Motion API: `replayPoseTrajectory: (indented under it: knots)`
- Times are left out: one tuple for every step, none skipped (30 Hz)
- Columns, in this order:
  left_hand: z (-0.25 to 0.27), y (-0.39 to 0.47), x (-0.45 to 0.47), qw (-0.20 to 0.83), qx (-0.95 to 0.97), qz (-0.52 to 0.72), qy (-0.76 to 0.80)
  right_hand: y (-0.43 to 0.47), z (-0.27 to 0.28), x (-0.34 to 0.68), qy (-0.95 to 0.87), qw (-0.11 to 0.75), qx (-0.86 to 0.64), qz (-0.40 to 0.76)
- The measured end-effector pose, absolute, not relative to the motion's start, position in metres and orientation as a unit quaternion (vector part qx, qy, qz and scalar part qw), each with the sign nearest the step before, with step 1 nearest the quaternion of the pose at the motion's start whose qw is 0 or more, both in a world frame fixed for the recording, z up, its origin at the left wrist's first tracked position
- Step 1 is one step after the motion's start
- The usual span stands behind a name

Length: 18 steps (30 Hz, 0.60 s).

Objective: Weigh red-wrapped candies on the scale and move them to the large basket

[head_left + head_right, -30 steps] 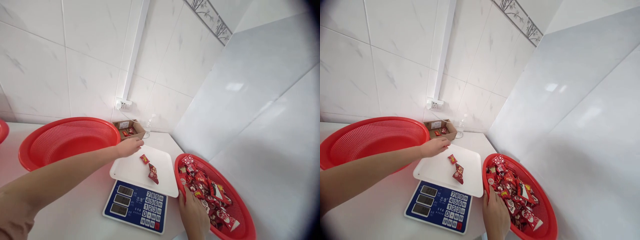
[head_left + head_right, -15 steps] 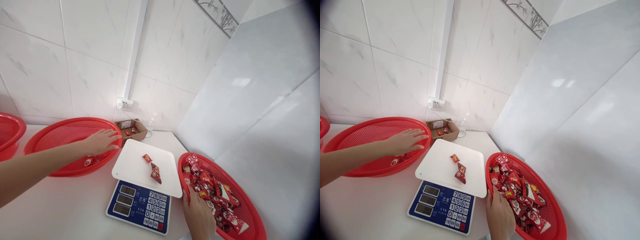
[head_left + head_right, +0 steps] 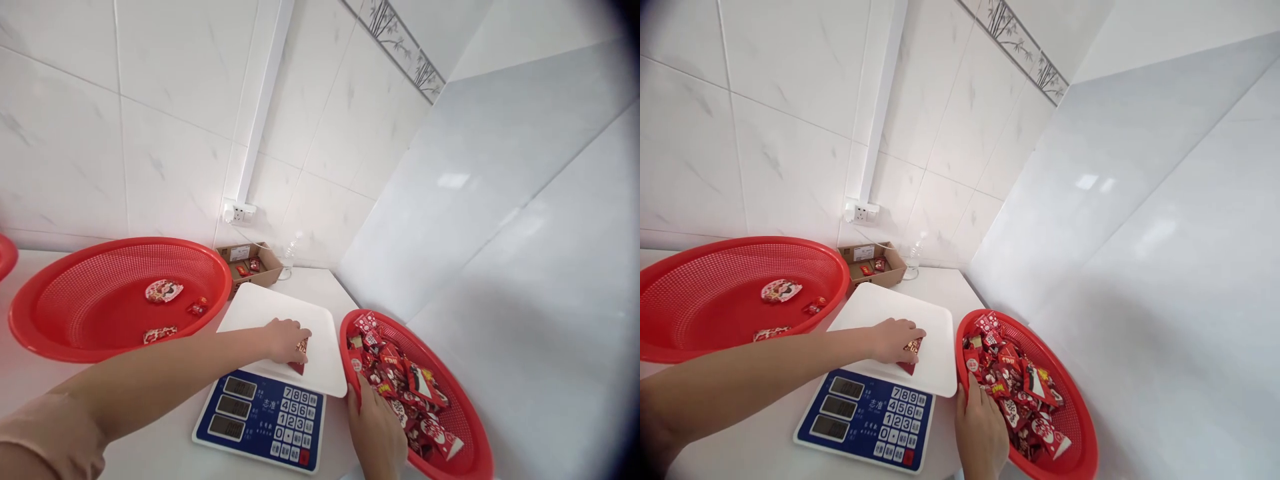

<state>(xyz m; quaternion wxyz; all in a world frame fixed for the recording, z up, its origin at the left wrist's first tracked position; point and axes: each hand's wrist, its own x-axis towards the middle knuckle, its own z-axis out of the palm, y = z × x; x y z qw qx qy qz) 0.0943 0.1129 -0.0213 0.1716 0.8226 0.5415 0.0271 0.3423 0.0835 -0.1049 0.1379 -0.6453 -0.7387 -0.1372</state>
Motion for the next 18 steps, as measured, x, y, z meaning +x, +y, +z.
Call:
replayPoseTrajectory:
  knots:
    - [-0.023, 0.111, 0.094, 0.166, 0.827, 0.035, 0.535, 0.084, -0.105, 0.342, -0.739, 0.137, -0.644, -0.138]
    - [-0.025, 0.108, 0.091, 0.16, 0.832, 0.044, 0.529, 0.084, -0.105, 0.342, -0.74, 0.137, -0.644, -0.138]
    - [-0.027, 0.104, 0.088, 0.154, 0.837, 0.055, 0.523, 0.084, -0.105, 0.342, -0.74, 0.136, -0.644, -0.138]
    - [-0.028, 0.101, 0.083, 0.146, 0.841, 0.066, 0.518, 0.084, -0.105, 0.342, -0.739, 0.135, -0.645, -0.137]
    - [-0.028, 0.097, 0.078, 0.137, 0.843, 0.077, 0.514, 0.084, -0.104, 0.342, -0.739, 0.133, -0.646, -0.136]
    - [-0.027, 0.093, 0.07, 0.127, 0.844, 0.088, 0.513, 0.084, -0.104, 0.342, -0.738, 0.132, -0.648, -0.135]
    - [-0.024, 0.09, 0.061, 0.115, 0.843, 0.1, 0.517, 0.083, -0.103, 0.342, -0.736, 0.13, -0.651, -0.134]
    - [-0.02, 0.086, 0.05, 0.1, 0.837, 0.114, 0.525, 0.083, -0.102, 0.341, -0.735, 0.128, -0.653, -0.131]
    - [-0.015, 0.081, 0.038, 0.085, 0.829, 0.129, 0.538, 0.082, -0.101, 0.341, -0.734, 0.125, -0.656, -0.127]
    - [-0.009, 0.077, 0.024, 0.068, 0.816, 0.144, 0.555, 0.082, -0.1, 0.341, -0.733, 0.124, -0.658, -0.123]
    - [-0.003, 0.072, 0.009, 0.054, 0.801, 0.16, 0.574, 0.081, -0.099, 0.34, -0.732, 0.123, -0.659, -0.119]
    - [0.002, 0.067, -0.007, 0.042, 0.784, 0.173, 0.595, 0.081, -0.097, 0.34, -0.732, 0.124, -0.66, -0.116]
    - [0.007, 0.061, -0.023, 0.034, 0.766, 0.185, 0.615, 0.08, -0.096, 0.339, -0.731, 0.125, -0.661, -0.114]
    - [0.01, 0.055, -0.037, 0.027, 0.744, 0.195, 0.638, 0.08, -0.094, 0.339, -0.731, 0.126, -0.662, -0.111]
    - [0.011, 0.049, -0.05, 0.022, 0.722, 0.202, 0.661, 0.08, -0.093, 0.338, -0.728, 0.125, -0.665, -0.108]
    - [0.011, 0.041, -0.061, 0.019, 0.701, 0.206, 0.683, 0.079, -0.092, 0.338, -0.726, 0.122, -0.669, -0.104]
    - [0.008, 0.034, -0.069, 0.018, 0.683, 0.204, 0.701, 0.079, -0.091, 0.338, -0.722, 0.119, -0.674, -0.1]
    - [0.003, 0.025, -0.074, 0.021, 0.672, 0.198, 0.713, 0.079, -0.091, 0.337, -0.718, 0.115, -0.68, -0.096]
